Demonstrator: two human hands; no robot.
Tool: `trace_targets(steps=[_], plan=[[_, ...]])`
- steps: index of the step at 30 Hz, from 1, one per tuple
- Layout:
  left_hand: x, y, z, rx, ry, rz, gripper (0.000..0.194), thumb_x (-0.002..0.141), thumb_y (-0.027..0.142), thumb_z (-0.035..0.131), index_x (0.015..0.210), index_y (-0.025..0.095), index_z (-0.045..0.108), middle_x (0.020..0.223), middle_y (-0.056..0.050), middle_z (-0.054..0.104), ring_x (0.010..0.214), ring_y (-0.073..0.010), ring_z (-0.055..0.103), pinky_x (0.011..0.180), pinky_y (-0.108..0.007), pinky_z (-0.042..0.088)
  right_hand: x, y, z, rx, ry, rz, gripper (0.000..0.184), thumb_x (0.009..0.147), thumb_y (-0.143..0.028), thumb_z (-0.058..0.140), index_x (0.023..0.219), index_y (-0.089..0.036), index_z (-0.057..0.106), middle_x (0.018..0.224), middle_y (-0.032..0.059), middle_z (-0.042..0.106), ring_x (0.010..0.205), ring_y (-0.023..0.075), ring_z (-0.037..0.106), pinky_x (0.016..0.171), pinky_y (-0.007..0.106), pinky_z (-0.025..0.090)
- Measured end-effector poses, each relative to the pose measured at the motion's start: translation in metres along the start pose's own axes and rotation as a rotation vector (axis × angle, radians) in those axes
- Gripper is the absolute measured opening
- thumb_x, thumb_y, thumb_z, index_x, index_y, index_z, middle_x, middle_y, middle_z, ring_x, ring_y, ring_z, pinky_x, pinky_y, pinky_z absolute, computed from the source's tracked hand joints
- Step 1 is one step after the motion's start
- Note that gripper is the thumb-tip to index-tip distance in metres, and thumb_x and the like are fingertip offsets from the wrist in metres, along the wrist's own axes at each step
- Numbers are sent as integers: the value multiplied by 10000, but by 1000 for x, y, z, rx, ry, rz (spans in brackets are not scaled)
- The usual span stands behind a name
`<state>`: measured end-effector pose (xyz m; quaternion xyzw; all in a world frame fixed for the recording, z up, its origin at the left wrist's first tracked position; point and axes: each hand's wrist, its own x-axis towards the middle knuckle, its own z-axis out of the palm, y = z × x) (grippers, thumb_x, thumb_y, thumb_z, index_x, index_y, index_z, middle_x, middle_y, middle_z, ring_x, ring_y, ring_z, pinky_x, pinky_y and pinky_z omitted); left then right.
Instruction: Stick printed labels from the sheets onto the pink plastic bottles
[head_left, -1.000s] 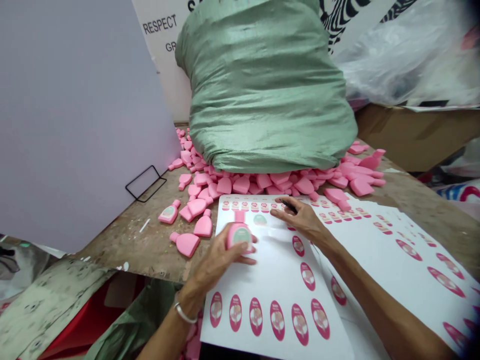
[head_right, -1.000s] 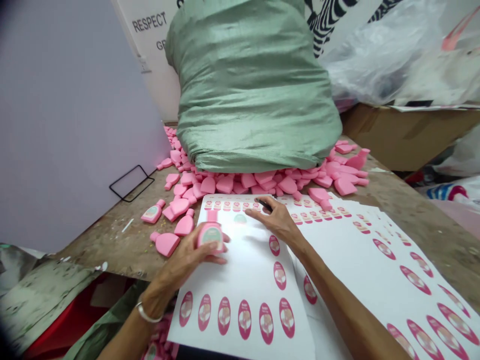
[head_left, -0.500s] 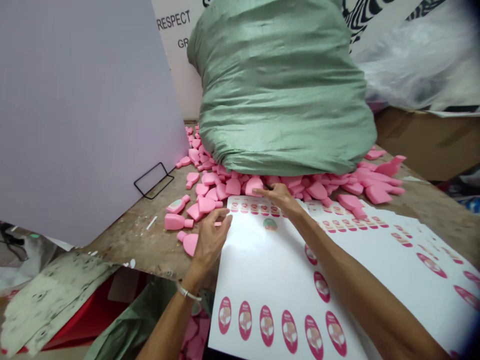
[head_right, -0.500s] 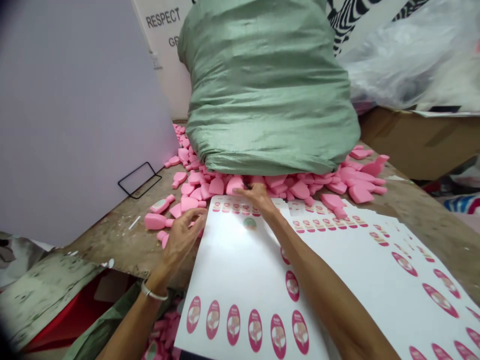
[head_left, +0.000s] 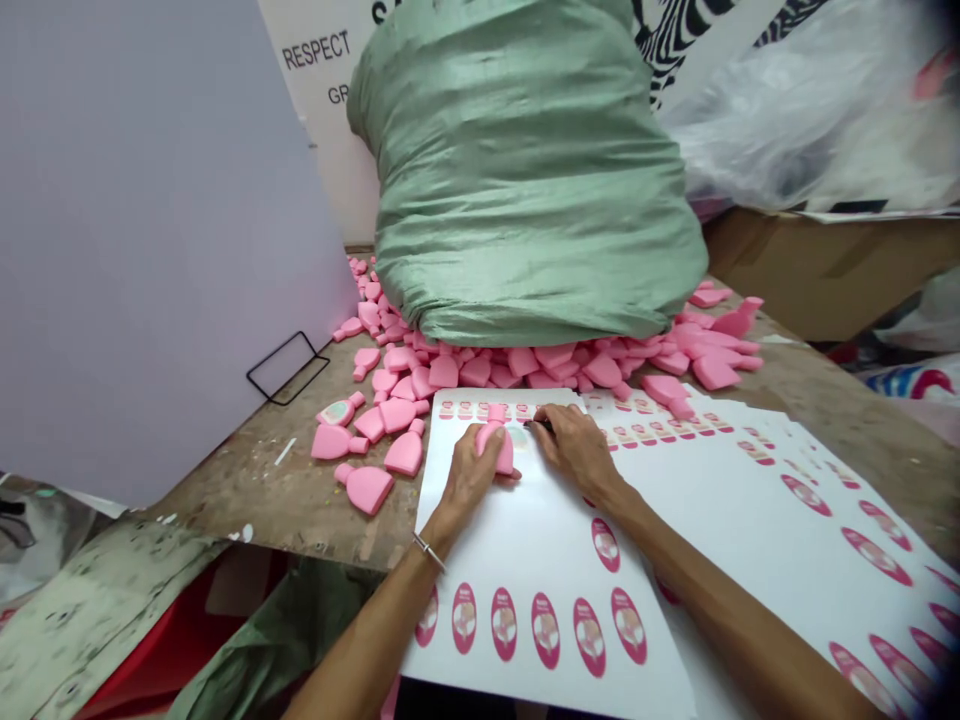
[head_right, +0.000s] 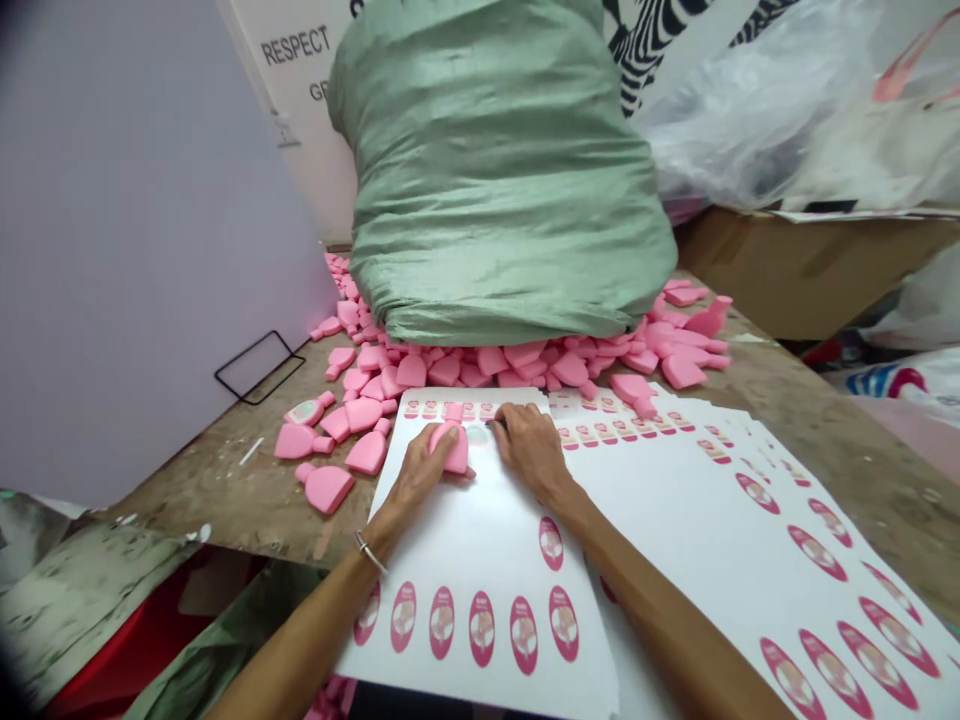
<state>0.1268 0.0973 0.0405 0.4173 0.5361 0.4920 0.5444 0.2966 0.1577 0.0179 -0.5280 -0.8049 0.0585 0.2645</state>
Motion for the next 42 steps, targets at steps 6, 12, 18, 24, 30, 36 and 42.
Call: trace_targets(steps=[6, 12, 18, 24, 30, 36, 42], plan=[[4, 2, 0, 5, -30, -3, 391, 817, 519, 589, 922, 154, 493, 779, -8, 536, 577, -177, 688, 529, -258, 559, -2, -1, 2, 20, 20, -29, 115, 858, -233, 479, 777, -215, 558, 768, 49, 647, 813, 216, 536, 711, 316, 356], [0, 8, 0, 47, -35, -18, 342, 848, 480, 555, 922, 156, 477, 805, -14, 529, 590, -179, 692, 520, -237, 547, 1, -5, 4, 63, -10, -59, 114, 826, -222, 508, 716, -222, 540, 716, 12, 646, 701, 178, 528, 696, 296, 374], [1, 4, -2, 30, -54, -7, 350, 852, 495, 542, 931, 160, 474, 822, -12, 514, 590, -170, 686, 557, -269, 567, 2, -3, 6, 26, 54, -29, 121, 860, -240, 476, 788, -202, 565, 812, 77, 655, 834, 234, 527, 742, 344, 352], [2, 6, -1, 35, -56, -29, 353, 845, 494, 550, 925, 159, 474, 813, -15, 527, 581, -168, 684, 533, -251, 555, 6, 4, 3, 73, -4, -70, 80, 834, -214, 506, 777, -222, 562, 790, 25, 661, 802, 200, 538, 734, 312, 372], [1, 8, -1, 40, -57, -20, 370, 842, 502, 549, 946, 152, 484, 805, -13, 528, 558, -145, 664, 553, -263, 559, 9, 1, 6, 88, 14, -18, 119, 804, -316, 574, 735, -224, 545, 733, 25, 635, 740, 198, 536, 683, 309, 387], [3, 4, -2, -14, -44, -35, 406, 819, 522, 585, 966, 152, 501, 815, -24, 551, 567, -157, 668, 561, -288, 572, 5, -4, 1, 167, 148, -45, 169, 774, -358, 620, 731, -210, 552, 709, 34, 603, 701, 188, 537, 710, 325, 416], [4, -1, -7, -255, -39, -4, 468, 803, 571, 594, 974, 139, 541, 846, -70, 632, 639, -180, 691, 617, -318, 592, -1, -11, -22, 581, 197, 219, 280, 782, -466, 640, 740, -197, 570, 682, 8, 601, 607, 143, 521, 599, 285, 425]])
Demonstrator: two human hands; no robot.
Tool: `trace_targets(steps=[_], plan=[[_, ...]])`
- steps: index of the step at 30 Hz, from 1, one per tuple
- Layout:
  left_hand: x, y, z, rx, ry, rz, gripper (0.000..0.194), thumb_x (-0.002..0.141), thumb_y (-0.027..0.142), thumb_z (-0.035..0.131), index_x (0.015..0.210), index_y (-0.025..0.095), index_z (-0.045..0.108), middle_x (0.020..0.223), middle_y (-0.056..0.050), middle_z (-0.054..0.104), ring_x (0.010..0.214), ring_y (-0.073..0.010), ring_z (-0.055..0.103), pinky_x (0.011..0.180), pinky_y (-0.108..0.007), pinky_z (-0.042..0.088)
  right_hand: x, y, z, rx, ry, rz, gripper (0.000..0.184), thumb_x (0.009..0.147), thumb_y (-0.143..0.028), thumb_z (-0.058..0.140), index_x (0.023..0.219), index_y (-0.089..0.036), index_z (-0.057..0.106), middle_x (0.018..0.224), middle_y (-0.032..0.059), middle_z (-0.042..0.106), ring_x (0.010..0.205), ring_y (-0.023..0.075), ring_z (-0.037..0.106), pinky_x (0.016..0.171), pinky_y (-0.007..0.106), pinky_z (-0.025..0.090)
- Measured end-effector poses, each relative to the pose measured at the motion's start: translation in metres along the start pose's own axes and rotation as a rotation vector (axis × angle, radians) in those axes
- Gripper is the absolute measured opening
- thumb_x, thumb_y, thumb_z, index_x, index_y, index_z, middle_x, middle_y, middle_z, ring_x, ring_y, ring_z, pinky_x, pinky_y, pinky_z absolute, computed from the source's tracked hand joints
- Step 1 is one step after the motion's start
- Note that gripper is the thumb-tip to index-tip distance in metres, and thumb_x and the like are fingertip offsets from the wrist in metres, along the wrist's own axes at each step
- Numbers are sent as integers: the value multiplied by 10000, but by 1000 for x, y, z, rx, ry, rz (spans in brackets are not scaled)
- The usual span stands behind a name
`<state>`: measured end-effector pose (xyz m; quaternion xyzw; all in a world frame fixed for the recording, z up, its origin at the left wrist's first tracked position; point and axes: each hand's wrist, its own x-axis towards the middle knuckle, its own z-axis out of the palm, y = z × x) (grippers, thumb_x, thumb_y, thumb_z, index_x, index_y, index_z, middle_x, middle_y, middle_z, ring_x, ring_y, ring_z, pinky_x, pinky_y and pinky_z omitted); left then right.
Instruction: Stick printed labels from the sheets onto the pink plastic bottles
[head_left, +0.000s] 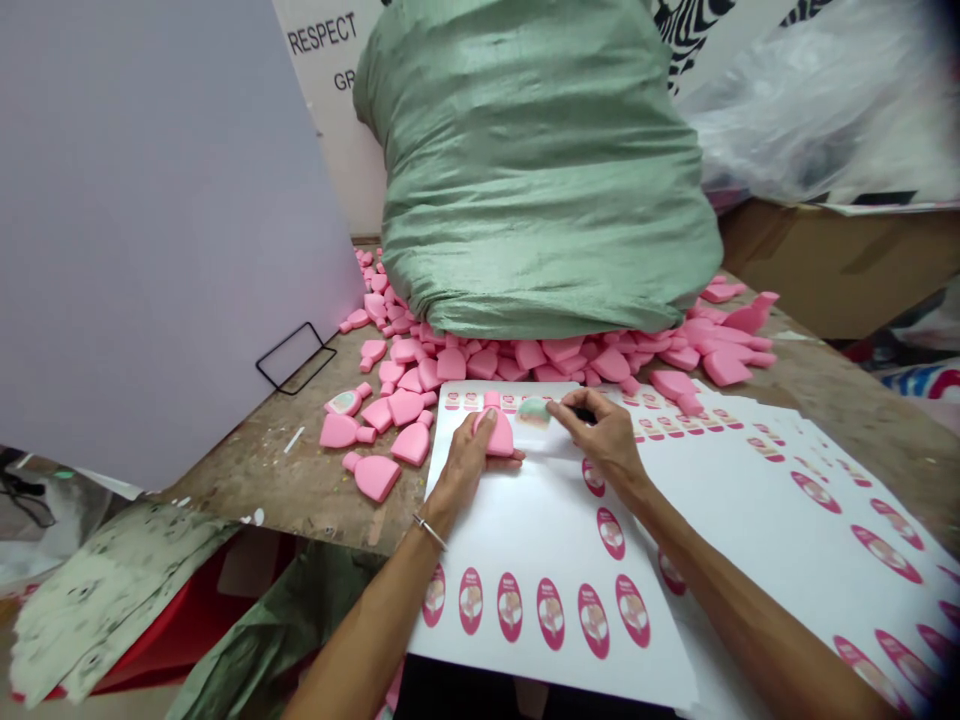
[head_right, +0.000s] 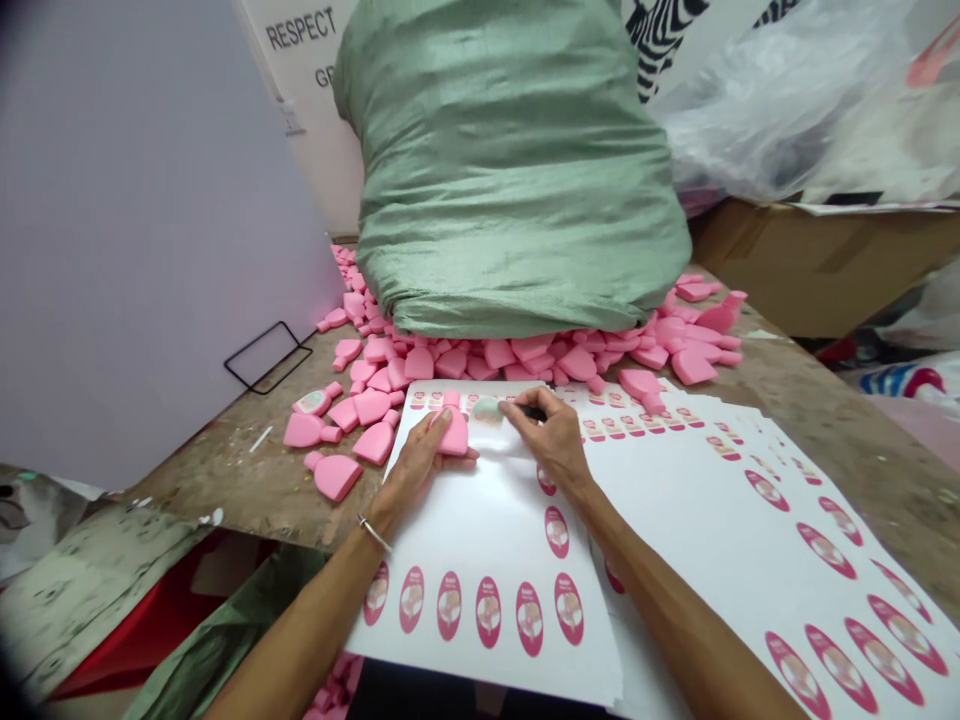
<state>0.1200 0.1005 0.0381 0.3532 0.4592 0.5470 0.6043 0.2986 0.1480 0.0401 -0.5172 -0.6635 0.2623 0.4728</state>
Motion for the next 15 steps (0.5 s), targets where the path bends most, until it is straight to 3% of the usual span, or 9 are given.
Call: trace_targets(steps=[3, 7, 11, 15], plan=[[-5, 3, 1, -118, -3, -40, 511, 830, 598, 537, 992, 114, 576, 819, -98, 675, 650, -197, 696, 623, -328, 594, -5, -15, -2, 150, -71, 103, 320, 779, -502, 640, 795, -182, 654, 701, 11, 640, 617, 142, 552, 584, 275, 439], [-16, 11, 6, -197, -31, -74, 536, 890, 580, 440, 1049, 97, 610, 800, -115, 711, 658, -212, 702, 637, -343, 596, -16, -34, 3, 196, -189, 77, 305, 781, -472, 654, 893, -203, 743, 908, 36, 730, 827, 204, 652, 749, 318, 499], [-22, 16, 8, -233, -50, -59, 533, 909, 567, 415, 1118, 114, 602, 799, -102, 722, 659, -210, 707, 657, -352, 596, -21, -44, 7, 182, -214, 51, 266, 792, -447, 651, 876, -218, 758, 902, 25, 746, 800, 208, 675, 737, 328, 519], [-24, 18, 7, -231, -50, -72, 574, 899, 598, 403, 1068, 97, 626, 768, -111, 720, 663, -224, 709, 671, -368, 596, -22, -46, 8, 167, -211, 35, 268, 786, -447, 654, 870, -216, 762, 898, 28, 750, 804, 218, 683, 732, 339, 533]])
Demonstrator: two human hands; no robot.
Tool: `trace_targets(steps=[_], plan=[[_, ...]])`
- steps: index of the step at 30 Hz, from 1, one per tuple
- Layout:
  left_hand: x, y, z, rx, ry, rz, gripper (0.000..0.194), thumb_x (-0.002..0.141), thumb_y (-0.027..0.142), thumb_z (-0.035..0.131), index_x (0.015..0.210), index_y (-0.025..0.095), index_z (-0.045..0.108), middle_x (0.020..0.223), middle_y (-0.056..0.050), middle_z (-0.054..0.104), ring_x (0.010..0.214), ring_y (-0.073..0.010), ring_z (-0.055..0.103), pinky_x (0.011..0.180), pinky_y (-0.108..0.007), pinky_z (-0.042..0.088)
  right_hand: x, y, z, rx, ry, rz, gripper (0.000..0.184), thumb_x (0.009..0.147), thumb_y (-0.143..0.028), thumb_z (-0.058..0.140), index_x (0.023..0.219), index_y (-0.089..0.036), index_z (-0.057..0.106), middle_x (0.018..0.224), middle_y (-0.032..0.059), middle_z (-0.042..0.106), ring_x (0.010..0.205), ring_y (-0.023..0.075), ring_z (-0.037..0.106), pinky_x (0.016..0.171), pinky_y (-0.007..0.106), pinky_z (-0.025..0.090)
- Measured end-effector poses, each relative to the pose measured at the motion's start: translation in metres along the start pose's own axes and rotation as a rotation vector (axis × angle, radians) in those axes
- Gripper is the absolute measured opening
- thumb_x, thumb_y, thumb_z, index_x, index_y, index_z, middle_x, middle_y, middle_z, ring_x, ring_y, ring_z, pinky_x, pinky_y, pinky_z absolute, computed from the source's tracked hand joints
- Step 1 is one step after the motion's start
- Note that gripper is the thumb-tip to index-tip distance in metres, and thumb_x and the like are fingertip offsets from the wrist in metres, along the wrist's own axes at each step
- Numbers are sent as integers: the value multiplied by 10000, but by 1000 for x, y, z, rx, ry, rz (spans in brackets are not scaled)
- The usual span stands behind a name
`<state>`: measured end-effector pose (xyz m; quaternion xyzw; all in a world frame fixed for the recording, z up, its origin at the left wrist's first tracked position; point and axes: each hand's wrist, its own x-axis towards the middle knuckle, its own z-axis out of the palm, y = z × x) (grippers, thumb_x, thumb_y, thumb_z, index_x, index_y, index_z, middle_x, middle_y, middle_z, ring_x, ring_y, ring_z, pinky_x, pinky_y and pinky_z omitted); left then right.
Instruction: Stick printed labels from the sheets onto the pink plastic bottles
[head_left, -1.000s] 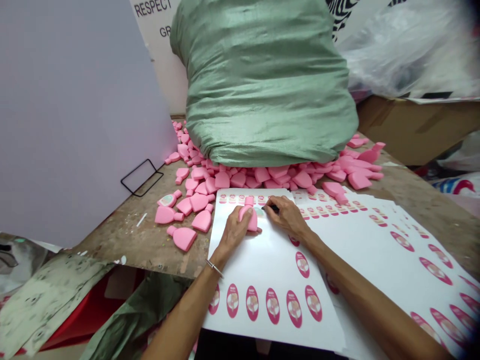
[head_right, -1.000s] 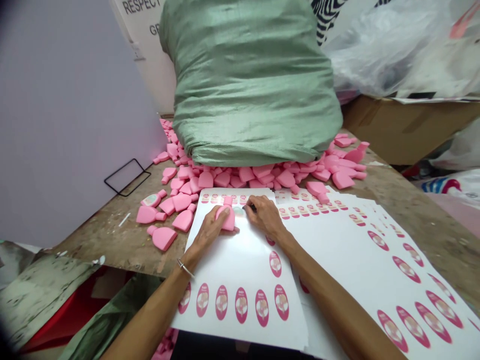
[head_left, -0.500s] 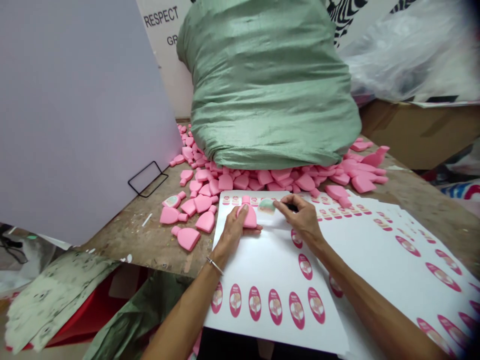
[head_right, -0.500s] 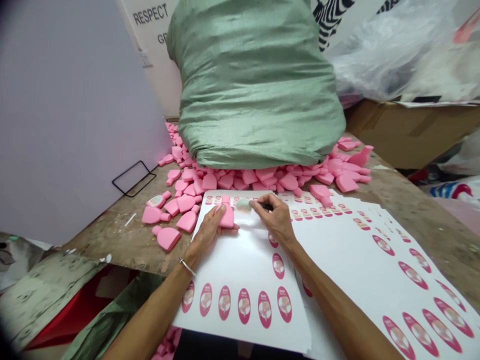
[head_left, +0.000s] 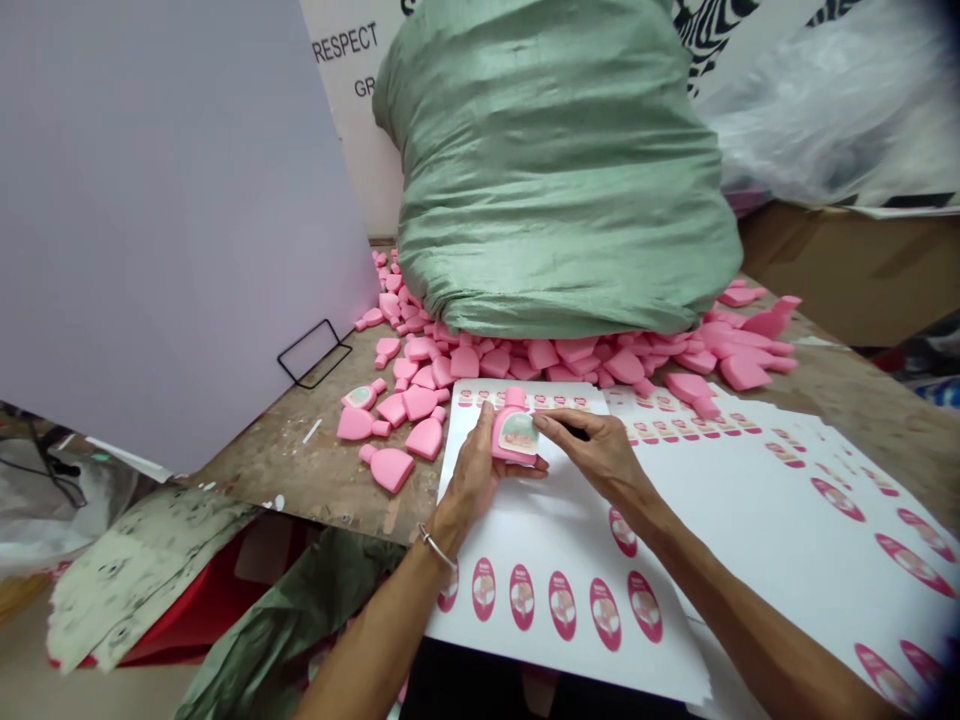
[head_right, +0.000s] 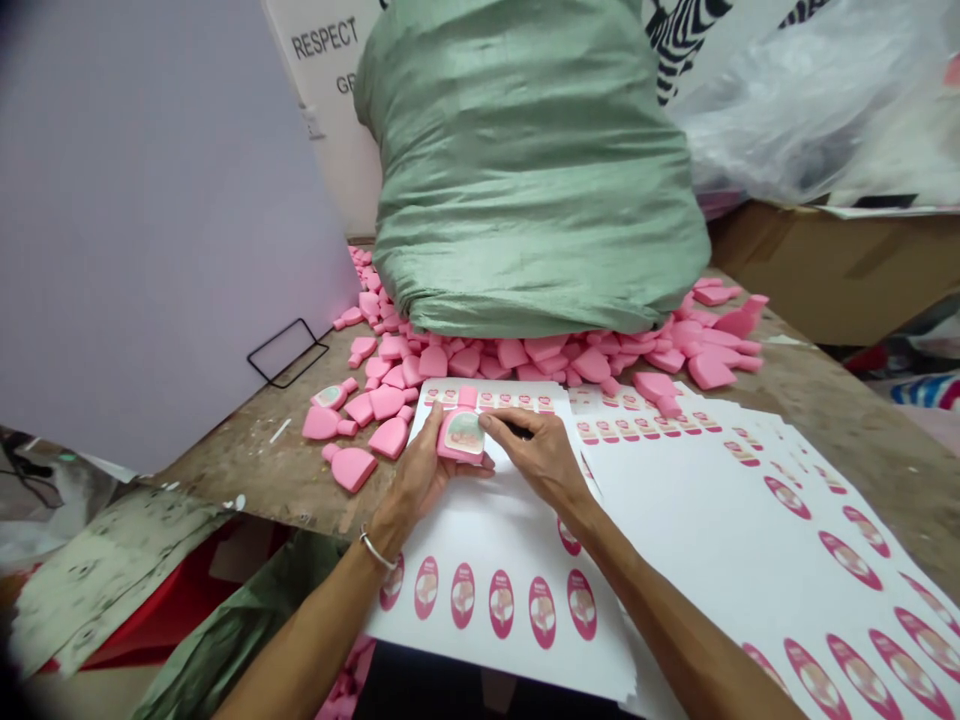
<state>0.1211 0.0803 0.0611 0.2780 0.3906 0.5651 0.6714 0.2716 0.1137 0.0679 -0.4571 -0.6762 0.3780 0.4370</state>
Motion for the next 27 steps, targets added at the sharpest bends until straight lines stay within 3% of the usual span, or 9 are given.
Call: trace_targets(steps=[10, 14, 17, 19, 23, 25, 27], plan=[[-4, 5, 3, 14, -17, 20, 525, 875, 588, 458, 1019, 109, 618, 787, -103, 702, 680, -222, 703, 690, -377, 590, 0, -3, 4, -5, 21, -40, 276, 786, -454, 650, 889, -220, 754, 895, 38, 747, 820, 229, 680, 751, 370, 543], [-9, 8, 1, 91, -109, 88, 366, 806, 427, 650, 1017, 139, 571, 847, -55, 657, 679, -182, 684, 701, -363, 588, -1, -2, 4, -139, 62, -106, 240, 818, -427, 626, 883, -226, 739, 874, 44, 736, 792, 212, 650, 738, 362, 519], [-12, 11, 1, 129, -127, 83, 348, 758, 299, 706, 1020, 151, 530, 839, -19, 610, 675, -160, 667, 682, -344, 588, -2, -2, 3, -329, 134, -161, 263, 790, -449, 654, 908, -223, 720, 917, 67, 724, 868, 239, 626, 817, 407, 490], [-16, 11, 4, 132, -117, 55, 325, 765, 279, 687, 1013, 152, 520, 820, -15, 598, 671, -152, 655, 672, -336, 586, -1, -2, 3, -329, 138, -109, 385, 738, -498, 692, 1004, -219, 688, 1020, 83, 705, 935, 258, 628, 841, 416, 494], [-32, 10, 10, 119, -203, -34, 366, 719, 262, 715, 1005, 165, 509, 788, -13, 597, 648, -150, 638, 629, -327, 582, 3, 3, 4, -166, 5, 11, 581, 703, -571, 684, 1165, -227, 605, 1122, 86, 669, 940, 243, 656, 743, 347, 540], [-45, 12, 4, 90, -252, -65, 369, 724, 284, 708, 1013, 164, 512, 843, -41, 623, 635, -147, 635, 620, -333, 581, 7, 11, 2, -190, 26, 14, 577, 703, -593, 671, 1141, -221, 617, 1089, 93, 678, 915, 247, 662, 722, 345, 541], [-58, 21, -13, 140, -198, -46, 343, 752, 320, 683, 1013, 159, 529, 896, -70, 649, 610, -139, 630, 621, -325, 573, 13, 18, 2, -240, 83, 10, 557, 702, -606, 669, 1101, -220, 632, 1044, 101, 689, 883, 258, 669, 705, 357, 539]])
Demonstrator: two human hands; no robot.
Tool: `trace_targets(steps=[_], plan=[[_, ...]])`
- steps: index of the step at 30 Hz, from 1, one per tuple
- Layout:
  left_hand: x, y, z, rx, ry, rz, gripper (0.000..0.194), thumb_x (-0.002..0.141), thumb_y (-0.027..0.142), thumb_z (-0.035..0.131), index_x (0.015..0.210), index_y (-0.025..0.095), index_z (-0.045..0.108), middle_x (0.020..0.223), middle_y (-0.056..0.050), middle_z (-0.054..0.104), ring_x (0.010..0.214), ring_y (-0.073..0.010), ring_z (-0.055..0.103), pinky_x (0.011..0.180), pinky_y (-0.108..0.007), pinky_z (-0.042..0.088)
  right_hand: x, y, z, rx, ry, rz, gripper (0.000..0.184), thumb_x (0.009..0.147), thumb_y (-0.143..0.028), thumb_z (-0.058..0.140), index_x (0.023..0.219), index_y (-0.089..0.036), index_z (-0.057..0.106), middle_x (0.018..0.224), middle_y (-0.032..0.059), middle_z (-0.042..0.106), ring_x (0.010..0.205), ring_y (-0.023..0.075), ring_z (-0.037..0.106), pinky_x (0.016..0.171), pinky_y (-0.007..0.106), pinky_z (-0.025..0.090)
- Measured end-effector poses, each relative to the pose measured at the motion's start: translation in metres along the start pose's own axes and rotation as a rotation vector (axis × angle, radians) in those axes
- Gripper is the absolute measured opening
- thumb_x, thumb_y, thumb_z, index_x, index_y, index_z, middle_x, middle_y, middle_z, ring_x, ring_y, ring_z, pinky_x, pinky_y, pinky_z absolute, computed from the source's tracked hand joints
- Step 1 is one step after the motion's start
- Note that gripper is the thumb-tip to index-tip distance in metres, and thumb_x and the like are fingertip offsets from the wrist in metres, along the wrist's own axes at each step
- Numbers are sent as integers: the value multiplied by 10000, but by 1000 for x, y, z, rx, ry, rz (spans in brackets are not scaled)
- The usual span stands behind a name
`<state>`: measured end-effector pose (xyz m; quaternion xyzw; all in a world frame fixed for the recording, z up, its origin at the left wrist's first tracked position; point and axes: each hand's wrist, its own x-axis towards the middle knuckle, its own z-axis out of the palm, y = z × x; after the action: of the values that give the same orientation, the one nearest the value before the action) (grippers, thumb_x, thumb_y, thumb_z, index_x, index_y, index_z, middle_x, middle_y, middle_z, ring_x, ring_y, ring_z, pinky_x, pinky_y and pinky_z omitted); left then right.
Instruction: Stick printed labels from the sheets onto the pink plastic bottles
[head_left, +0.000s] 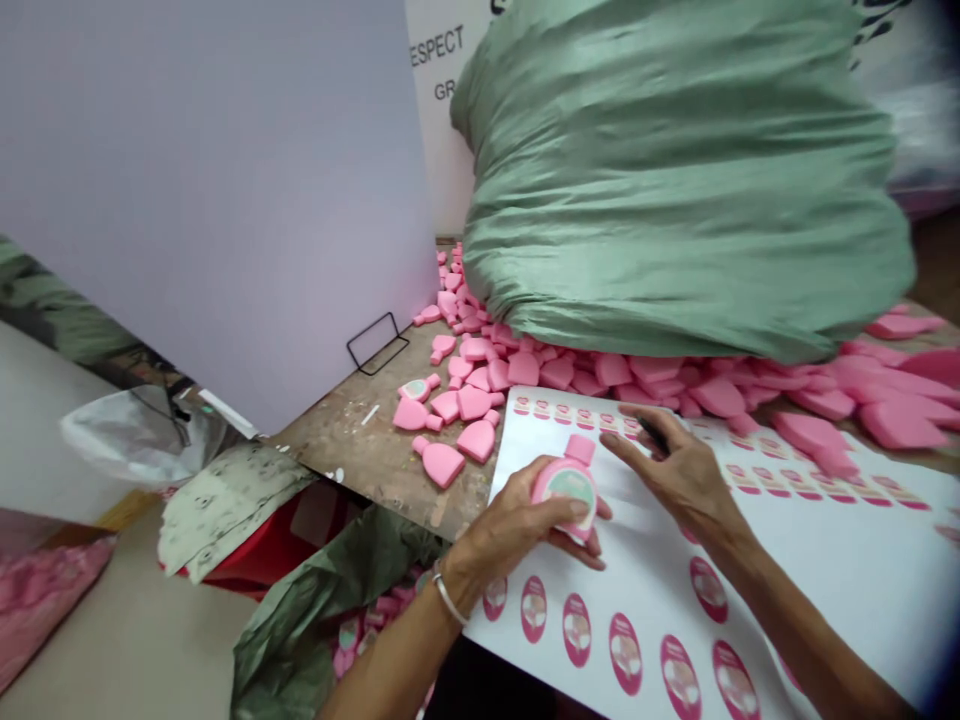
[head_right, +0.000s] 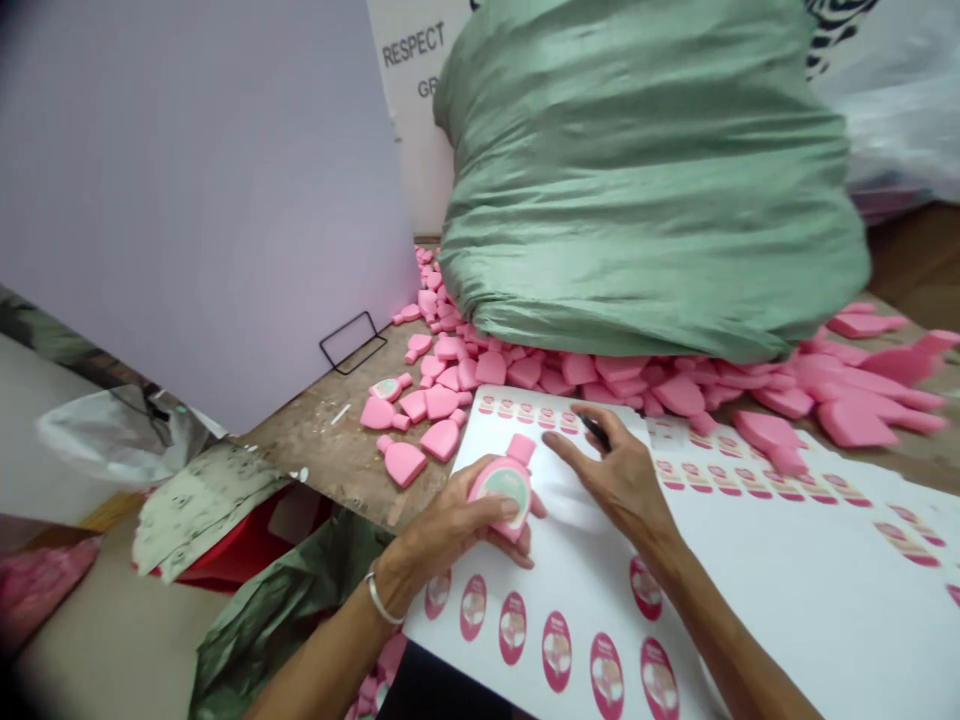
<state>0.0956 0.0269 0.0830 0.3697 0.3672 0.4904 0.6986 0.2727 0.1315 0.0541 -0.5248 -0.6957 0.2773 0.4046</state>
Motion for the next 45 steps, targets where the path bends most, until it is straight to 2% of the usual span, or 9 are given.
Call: trace_targets(steps=[7, 10, 14, 20, 25, 30, 35, 39, 45], plan=[[-21, 59, -141, 816, 845, 378, 320, 844, 434, 514, 1019, 181, 604, 913, -61, 666, 843, -194, 604, 750, -279, 494, 21, -37, 56, -370, -299, -426, 622, 697, -513, 717, 1216, -203, 573, 1111, 141, 672, 992, 325, 625, 826, 447, 471], [5, 86, -200, 865, 863, 414, 288, 777, 364, 573, 979, 165, 623, 969, -69, 656, 941, -220, 560, 839, -300, 451, 43, -62, 99, -630, -506, -500, 752, 615, -476, 777, 1241, -142, 529, 1118, 196, 650, 1048, 371, 578, 855, 477, 413], [44, 100, -240, 861, 646, 364, 222, 695, 340, 634, 804, 149, 665, 827, -35, 674, 825, -206, 575, 782, -281, 458, 71, -75, 139, -726, -746, -435, 864, 496, -443, 831, 1217, -86, 517, 1069, 238, 652, 1025, 384, 586, 824, 456, 417], [38, 80, -246, 782, 366, 238, 305, 732, 420, 621, 834, 147, 714, 852, -34, 699, 824, -213, 598, 758, -278, 471, 52, -79, 163, -604, -788, -462, 945, 594, -419, 772, 1380, -85, 367, 1236, 247, 581, 1126, 357, 559, 884, 420, 427], [-24, 56, -248, 738, 429, 190, 375, 751, 438, 599, 937, 130, 707, 987, -70, 691, 960, -249, 585, 859, -318, 450, 14, -96, 168, -490, -949, -441, 958, 607, -410, 741, 1421, -112, 331, 1290, 206, 559, 1148, 347, 549, 918, 391, 422], [-68, 38, -246, 730, 538, 181, 390, 774, 449, 564, 920, 108, 686, 837, -54, 658, 771, -195, 560, 699, -279, 447, -16, -114, 169, -541, -1019, -467, 897, 621, -411, 729, 1388, -117, 370, 1119, 191, 647, 1050, 354, 594, 853, 395, 422], [-112, 30, -231, 763, 544, 142, 397, 814, 462, 516, 880, 96, 654, 713, -4, 563, 640, -128, 462, 590, -223, 371, -44, -127, 167, -364, -1104, -491, 771, 598, -485, 753, 1258, -183, 494, 933, 89, 673, 844, 260, 615, 714, 320, 417], [-155, 26, -216, 835, 527, 55, 338, 810, 436, 532, 823, 116, 640, 714, 12, 530, 656, -116, 444, 598, -207, 352, -51, -124, 179, -79, -1172, -429, 397, 742, -562, 606, 813, -171, 618, 663, -14, 556, 603, 125, 469, 562, 248, 330], [-203, 1, -200, 953, 496, -247, 225, 714, 350, 612, 806, 151, 658, 630, 26, 560, 560, -119, 483, 531, -206, 360, -61, -118, 205, 71, -1356, -167, 438, 761, -565, 557, 699, -137, 621, 556, -45, 454, 525, 79, 353, 499, 226, 259]])
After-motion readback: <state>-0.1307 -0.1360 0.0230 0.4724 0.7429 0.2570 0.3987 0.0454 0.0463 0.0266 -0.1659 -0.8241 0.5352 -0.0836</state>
